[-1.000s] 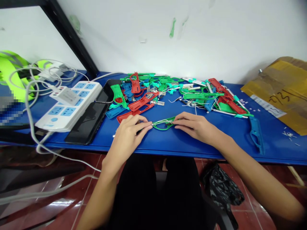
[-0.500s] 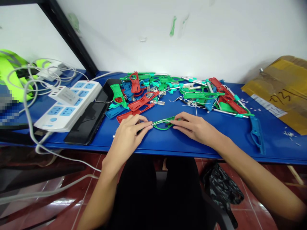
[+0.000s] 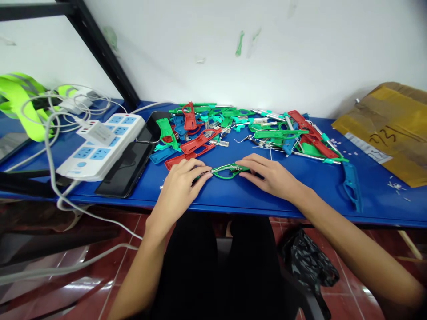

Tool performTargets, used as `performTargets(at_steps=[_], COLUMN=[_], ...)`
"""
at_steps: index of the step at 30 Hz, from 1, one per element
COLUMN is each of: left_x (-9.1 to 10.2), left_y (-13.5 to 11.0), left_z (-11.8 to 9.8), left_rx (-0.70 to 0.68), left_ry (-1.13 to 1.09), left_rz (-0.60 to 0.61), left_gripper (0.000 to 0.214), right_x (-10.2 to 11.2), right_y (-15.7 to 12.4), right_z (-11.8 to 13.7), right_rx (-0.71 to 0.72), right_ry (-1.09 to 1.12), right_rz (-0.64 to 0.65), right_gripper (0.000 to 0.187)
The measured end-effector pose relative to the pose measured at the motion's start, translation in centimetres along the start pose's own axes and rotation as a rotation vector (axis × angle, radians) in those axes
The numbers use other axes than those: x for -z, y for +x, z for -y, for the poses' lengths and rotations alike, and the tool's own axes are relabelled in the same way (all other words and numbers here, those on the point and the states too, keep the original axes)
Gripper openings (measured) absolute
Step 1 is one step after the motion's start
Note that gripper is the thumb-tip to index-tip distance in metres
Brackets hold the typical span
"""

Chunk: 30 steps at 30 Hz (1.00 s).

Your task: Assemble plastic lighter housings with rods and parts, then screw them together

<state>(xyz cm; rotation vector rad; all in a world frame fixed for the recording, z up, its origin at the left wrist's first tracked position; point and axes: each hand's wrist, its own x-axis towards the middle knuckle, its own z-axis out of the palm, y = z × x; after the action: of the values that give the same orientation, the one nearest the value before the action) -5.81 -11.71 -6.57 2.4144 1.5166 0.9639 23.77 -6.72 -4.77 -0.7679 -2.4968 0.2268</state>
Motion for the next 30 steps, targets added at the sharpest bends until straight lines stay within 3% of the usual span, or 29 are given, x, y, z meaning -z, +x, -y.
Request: performTargets(at_steps=[4, 8, 10, 14, 16, 22, 30], left_x=[-0.1, -0.1, 0.2, 0.7, 0.6, -0.4, -0.3], left_y=[-0.1, -0.2, 0.0, 1.0, 1.6, 1.8, 1.7], left_z=[-0.2, -0.3, -0.1, 0.3, 0.3, -0.5, -0.4], left_rx=[0.006, 0.014, 0.019, -0.041, -0.099, -0.159, -0.172], left_ry=[0.023, 0.042, 0.029, -0.056, -0.073, 0.047, 0.008], left_rz=[0.010, 0.015, 0.018, 0.076, 0.095, 0.101, 0.113], left_gripper=[0.029, 0.029, 0.028, 0.030, 0.030, 0.031, 0.032], right_x=[0.1, 0.3, 0.7, 2.0, 2.2, 0.5, -0.5], right_y=[-0.1, 0.3, 1.1, 3.7, 4.7, 4.1, 2.6], right_z=[0.7, 0.6, 0.0, -1.6, -2.1, -1.8, -1.6], right_rx=[-0.016, -0.012, -0.012, 0.053, 0.064, -0.002, 0.004], right_ry=[-0.124, -0.102, -0.032, 0.147, 0.192, 0.149, 0.126], right_rz=[-0.099, -0.140, -0.079, 0.218, 0.304, 0.249, 0.173], right_gripper=[0.023, 0.021, 0.023, 0.021, 0.020, 0.023, 0.027])
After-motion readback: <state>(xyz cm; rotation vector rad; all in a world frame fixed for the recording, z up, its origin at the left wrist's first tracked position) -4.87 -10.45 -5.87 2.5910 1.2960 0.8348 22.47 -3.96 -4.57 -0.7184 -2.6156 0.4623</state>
